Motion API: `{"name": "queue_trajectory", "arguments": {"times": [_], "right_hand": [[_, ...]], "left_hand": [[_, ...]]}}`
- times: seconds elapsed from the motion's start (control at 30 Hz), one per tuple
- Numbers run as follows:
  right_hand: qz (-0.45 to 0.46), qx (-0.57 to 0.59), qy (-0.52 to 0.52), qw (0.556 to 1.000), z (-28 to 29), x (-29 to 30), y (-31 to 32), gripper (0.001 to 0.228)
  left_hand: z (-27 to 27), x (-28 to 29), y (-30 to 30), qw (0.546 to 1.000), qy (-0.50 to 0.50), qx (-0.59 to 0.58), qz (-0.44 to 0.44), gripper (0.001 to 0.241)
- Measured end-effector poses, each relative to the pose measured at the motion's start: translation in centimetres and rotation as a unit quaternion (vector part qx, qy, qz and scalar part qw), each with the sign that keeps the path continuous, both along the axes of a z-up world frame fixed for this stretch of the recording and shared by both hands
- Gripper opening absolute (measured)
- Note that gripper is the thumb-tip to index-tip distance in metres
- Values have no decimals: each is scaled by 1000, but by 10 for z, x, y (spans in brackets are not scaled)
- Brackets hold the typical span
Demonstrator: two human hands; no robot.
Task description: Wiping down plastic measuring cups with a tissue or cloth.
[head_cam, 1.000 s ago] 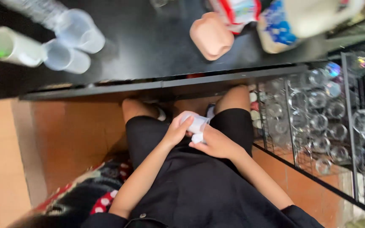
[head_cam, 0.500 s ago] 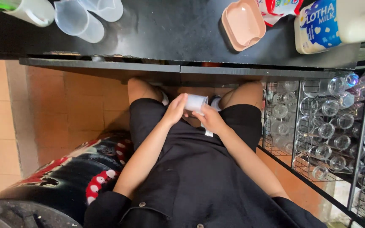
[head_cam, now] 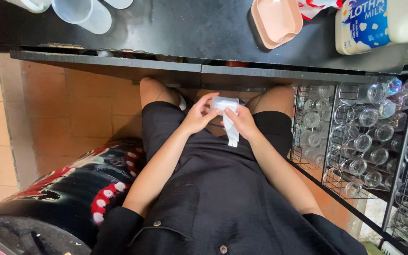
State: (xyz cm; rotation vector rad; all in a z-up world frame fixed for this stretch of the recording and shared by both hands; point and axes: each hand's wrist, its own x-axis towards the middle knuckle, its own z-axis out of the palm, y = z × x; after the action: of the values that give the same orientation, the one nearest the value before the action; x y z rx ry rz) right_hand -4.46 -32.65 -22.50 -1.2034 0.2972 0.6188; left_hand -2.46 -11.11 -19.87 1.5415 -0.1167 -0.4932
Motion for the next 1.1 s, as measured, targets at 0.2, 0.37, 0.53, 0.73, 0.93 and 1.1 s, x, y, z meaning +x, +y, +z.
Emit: {"name": "queue_trajectory", "arguments": {"times": [0.2,0.37,0.53,0.73,0.93,1.1], "right_hand": [[95,-131,-184,970,34,-2,14,25],[65,-159,-119,978,20,-1,3,25],[20,-96,-125,987,7,-3,1,27],[97,-45,-142,984,14,0,4,56],[114,-128,-178,969,5,-3,4,42],[99,-183,-130,969,19,1,3,28]], "left_hand": [[-29,-5,3,977,190,100,19,49],[-10,-2,2,998,64,3,-3,53],[-5,-1,1,999,0,-46,-19,60],[-34,3,3,990,122,33,57,51],[-30,3,3,981,171,25,90,55],[-50,1,4,980,185,8,69,52]]}}
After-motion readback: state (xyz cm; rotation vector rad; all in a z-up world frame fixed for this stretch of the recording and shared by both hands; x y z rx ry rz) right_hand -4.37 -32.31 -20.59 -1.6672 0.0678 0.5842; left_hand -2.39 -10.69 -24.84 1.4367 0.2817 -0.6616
